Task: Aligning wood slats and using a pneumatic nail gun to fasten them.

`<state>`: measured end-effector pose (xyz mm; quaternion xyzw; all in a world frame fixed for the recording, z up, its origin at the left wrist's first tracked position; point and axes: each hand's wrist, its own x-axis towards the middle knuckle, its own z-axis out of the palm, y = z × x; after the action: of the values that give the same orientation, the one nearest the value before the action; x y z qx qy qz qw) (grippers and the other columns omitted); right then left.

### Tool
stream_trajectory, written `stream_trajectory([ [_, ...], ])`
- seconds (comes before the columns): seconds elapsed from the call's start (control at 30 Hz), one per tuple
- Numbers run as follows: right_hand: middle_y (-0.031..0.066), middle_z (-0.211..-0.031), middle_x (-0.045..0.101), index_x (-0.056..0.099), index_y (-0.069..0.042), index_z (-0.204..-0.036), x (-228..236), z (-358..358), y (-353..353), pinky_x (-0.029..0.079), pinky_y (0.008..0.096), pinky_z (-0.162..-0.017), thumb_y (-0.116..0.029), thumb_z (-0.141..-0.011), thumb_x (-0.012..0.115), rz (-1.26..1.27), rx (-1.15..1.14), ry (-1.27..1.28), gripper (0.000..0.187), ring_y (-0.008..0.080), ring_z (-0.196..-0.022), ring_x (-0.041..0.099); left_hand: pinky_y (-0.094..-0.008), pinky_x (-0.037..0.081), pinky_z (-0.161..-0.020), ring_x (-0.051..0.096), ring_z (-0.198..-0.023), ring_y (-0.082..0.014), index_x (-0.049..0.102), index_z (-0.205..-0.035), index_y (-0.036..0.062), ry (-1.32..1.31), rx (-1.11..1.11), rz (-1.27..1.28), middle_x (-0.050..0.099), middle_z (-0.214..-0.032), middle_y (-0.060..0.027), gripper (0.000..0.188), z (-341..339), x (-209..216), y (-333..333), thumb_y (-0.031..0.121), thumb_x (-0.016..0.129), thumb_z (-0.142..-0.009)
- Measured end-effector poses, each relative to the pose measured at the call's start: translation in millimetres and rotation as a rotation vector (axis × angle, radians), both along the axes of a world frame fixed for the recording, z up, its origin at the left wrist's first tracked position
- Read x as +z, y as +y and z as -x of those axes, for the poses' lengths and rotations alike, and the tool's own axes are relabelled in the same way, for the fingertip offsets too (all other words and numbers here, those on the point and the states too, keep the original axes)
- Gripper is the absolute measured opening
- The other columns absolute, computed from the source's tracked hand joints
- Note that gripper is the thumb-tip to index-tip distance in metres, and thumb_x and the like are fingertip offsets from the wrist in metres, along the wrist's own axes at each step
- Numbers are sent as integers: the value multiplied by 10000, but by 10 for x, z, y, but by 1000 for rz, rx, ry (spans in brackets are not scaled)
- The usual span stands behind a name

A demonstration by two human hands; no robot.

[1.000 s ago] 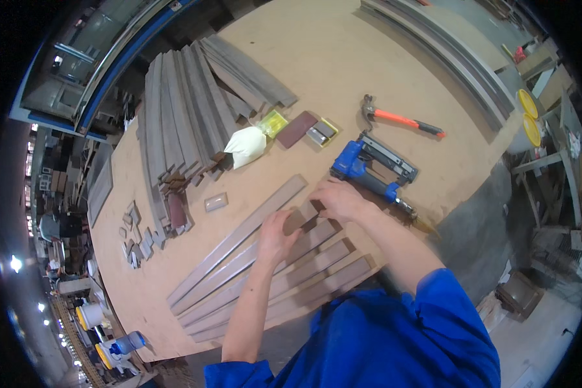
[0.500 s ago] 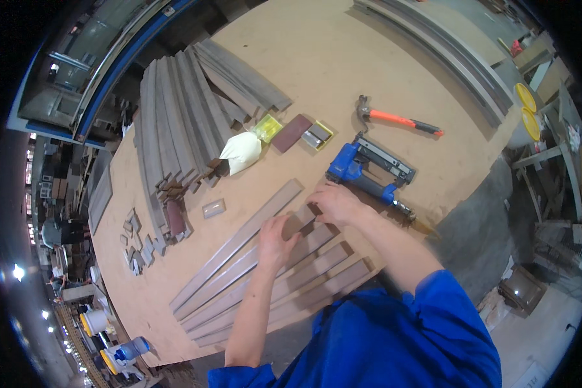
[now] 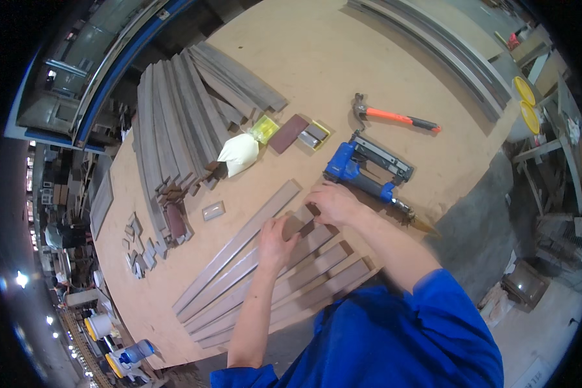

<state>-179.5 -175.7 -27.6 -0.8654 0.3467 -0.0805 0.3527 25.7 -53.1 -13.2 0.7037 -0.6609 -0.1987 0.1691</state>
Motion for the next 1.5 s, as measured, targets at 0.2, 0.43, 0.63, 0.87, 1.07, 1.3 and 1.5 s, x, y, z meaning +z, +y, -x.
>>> stream_trajectory([
  [0.2,75,-1165,687,732,-137,-1132,-35,44,63,472,477,-1025,-206,-778,796,21,-40,7,366,309,-1199,600,-463,500,-956,601,-1099,-363,655,-1245,53,-22,-29,-5,624,-1117,-158,549,-13,-17,-6,154,856,-744],
  [0.43,98,-1137,722,786,-183,-1142,-9,82,454,407,592,-1005,-232,-880,620,-138,-287,91,314,334,-1238,568,-473,497,-950,600,-1105,-356,648,-1245,52,-45,-27,-22,620,-1119,-151,557,-47,-54,-13,173,855,-742],
  [0.63,108,-1141,714,783,-180,-1151,36,78,463,357,631,-1054,-236,-884,628,-215,-320,44,315,344,-1267,534,-467,497,-947,604,-1094,-356,652,-1236,48,-56,-38,0,623,-1111,-152,548,-20,-53,-20,167,857,-743],
  [0.87,62,-1157,712,763,-165,-1156,20,82,461,366,607,-1006,-203,-898,589,-205,-277,83,314,349,-1226,545,-444,495,-941,595,-1049,-365,654,-1202,10,-60,-48,35,605,-1067,-171,532,-22,-58,-15,196,860,-748],
  [1.07,78,-1240,678,743,-167,-1198,15,67,447,338,636,-1049,-244,-922,599,-263,-260,90,321,371,-1273,511,-469,472,-990,583,-1146,-351,651,-1235,52,-64,1,-38,619,-1150,-143,542,8,-12,-28,187,853,-751],
  [1.3,105,-1304,670,723,-200,-1251,-4,65,454,273,666,-1126,-257,-925,589,-294,-250,74,358,360,-1342,484,-454,502,-938,605,-1060,-365,666,-1165,43,-95,-9,22,627,-1069,-162,492,-15,-39,-27,205,851,-738],
  [1.5,66,-1267,686,711,-207,-1256,-31,152,484,285,667,-1109,-298,-928,608,-269,-221,52,355,344,-1287,513,-474,480,-986,587,-1140,-351,641,-1229,76,-96,13,-65,618,-1155,-147,517,-8,-37,-11,257,824,-781],
])
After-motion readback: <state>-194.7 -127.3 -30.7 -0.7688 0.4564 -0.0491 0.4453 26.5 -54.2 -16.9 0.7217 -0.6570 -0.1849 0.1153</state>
